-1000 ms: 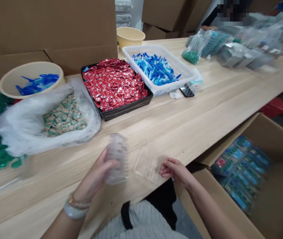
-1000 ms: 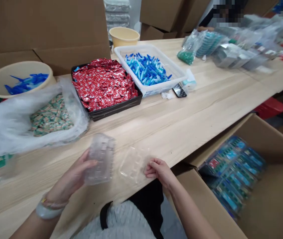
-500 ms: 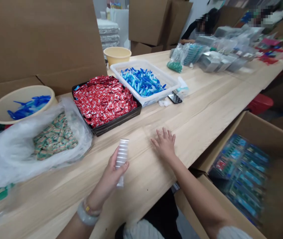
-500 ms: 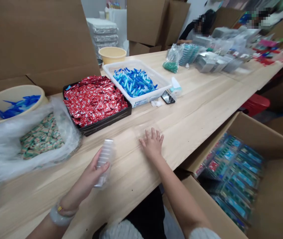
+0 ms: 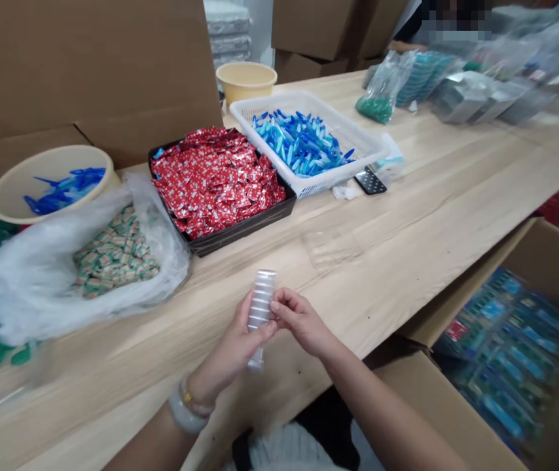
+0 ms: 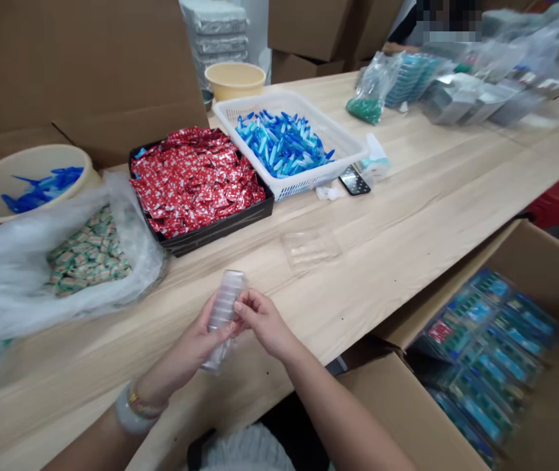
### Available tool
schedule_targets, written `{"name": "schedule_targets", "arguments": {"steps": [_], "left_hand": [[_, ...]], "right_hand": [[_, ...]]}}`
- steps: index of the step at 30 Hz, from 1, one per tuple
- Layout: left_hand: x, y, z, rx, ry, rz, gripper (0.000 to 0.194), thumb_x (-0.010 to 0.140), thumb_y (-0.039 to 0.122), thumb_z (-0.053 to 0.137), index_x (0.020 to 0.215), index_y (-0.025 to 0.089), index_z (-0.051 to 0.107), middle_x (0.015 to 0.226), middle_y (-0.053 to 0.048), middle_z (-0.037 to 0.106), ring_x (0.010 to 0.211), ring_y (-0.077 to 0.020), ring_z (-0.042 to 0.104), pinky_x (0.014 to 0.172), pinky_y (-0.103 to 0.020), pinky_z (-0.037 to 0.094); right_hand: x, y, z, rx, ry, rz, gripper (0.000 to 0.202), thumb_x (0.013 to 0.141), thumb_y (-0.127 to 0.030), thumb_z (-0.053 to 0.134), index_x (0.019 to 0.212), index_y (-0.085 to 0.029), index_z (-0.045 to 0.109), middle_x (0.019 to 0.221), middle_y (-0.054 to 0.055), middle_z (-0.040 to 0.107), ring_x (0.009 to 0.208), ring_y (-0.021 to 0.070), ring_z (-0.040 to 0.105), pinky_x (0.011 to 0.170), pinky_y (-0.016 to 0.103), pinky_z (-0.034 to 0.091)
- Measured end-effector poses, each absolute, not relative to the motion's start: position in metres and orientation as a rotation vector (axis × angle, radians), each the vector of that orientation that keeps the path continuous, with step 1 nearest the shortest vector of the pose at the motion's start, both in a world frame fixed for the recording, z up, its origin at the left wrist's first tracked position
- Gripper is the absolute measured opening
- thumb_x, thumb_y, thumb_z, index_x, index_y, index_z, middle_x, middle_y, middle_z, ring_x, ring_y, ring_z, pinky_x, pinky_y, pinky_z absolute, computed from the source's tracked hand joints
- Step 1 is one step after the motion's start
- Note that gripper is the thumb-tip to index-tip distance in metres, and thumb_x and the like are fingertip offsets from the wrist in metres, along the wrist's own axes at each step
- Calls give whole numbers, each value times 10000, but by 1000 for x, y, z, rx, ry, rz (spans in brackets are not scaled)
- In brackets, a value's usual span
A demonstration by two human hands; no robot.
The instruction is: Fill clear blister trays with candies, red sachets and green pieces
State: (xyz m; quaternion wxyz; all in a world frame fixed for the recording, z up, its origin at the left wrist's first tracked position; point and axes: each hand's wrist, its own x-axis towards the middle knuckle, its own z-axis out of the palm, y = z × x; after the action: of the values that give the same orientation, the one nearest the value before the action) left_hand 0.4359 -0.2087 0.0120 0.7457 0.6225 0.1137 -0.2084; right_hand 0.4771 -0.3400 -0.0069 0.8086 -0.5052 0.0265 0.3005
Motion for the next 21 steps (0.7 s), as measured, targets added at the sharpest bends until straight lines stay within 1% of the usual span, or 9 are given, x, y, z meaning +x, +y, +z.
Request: {"name": "schedule_targets", "arguments": {"steps": [3, 5, 7, 9, 11, 13, 17, 19, 21], "left_hand": [[431, -212, 16, 1376, 228, -427, 694, 667, 346, 646, 1285, 216, 356, 1225, -101, 481, 1099, -253, 468, 929, -362, 370], [429, -211, 21, 1376, 297, -388, 689, 668, 342, 640, 1280, 210, 351, 1243, -93, 467, 1104, -249, 463, 927, -352, 369], [432, -205, 28, 1374, 408, -333, 720, 672, 347, 629, 1300, 220, 299, 1271, -77, 443, 1114, -244, 454, 933, -353, 359], [440, -201, 33, 1385, 460, -338, 763, 663, 354, 634, 1316, 238, 256, 1291, -61, 426, 1126, -242, 441, 952, -363, 337], [451, -203, 35, 1386, 411, -446, 780, 654, 357, 643, 1320, 246, 251, 1288, -55, 433, 1129, -241, 439, 971, -375, 311], [461, -214, 33, 1364, 324, -566, 755, 665, 356, 635, 1315, 241, 270, 1284, -59, 441, 1136, -236, 436, 988, -379, 291], [470, -239, 29, 1349, 263, -645, 721, 690, 365, 615, 1312, 231, 277, 1291, -71, 433, 1163, -236, 414, 1005, -385, 271], [470, -243, 28, 1372, 298, -676, 760, 681, 389, 619, 1324, 229, 248, 1304, -82, 415, 1167, -248, 409, 1009, -403, 267], [468, -244, 24, 1446, 323, -662, 784, 673, 411, 622, 1329, 221, 236, 1330, -93, 375, 1192, -257, 380, 1021, -414, 249]], "right_hand": [[470, -345, 7, -1325, 28, 649, 282, 699, -396, 607, 661, -158, 460, 495, -54, 504, 389, 73, 476, 388, 202, 421], [458, -362, 6, -1360, 89, 552, 275, 715, -386, 591, 642, -159, 455, 460, -59, 485, 367, 69, 460, 362, 187, 401], [445, -395, -4, -1297, 243, 405, 257, 719, -365, 593, 653, -164, 448, 479, -62, 492, 354, 57, 450, 329, 160, 363], [434, -437, -20, -1190, 450, 269, 238, 692, -324, 623, 678, -170, 443, 538, -63, 520, 357, 47, 460, 307, 140, 343], [433, -475, -34, -1110, 622, 190, 233, 649, -259, 650, 669, -167, 438, 554, -55, 530, 402, 65, 518, 352, 154, 415], [447, -499, -45, -1079, 722, 125, 196, 640, -206, 628, 656, -161, 438, 535, -45, 523, 451, 96, 567, 418, 190, 480], [500, -515, -49, -1127, 782, 92, 77, 688, -148, 512, 678, -159, 436, 530, -39, 493, 460, 122, 583, 436, 233, 498], [519, -513, -43, -1234, 829, 72, 62, 704, -161, 497, 724, -163, 439, 548, -45, 479, 438, 119, 567, 413, 239, 484], [521, -502, -33, -1397, 807, -62, 139, 710, -221, 534, 810, -174, 450, 598, -50, 480, 421, 98, 538, 379, 221, 452]]}}
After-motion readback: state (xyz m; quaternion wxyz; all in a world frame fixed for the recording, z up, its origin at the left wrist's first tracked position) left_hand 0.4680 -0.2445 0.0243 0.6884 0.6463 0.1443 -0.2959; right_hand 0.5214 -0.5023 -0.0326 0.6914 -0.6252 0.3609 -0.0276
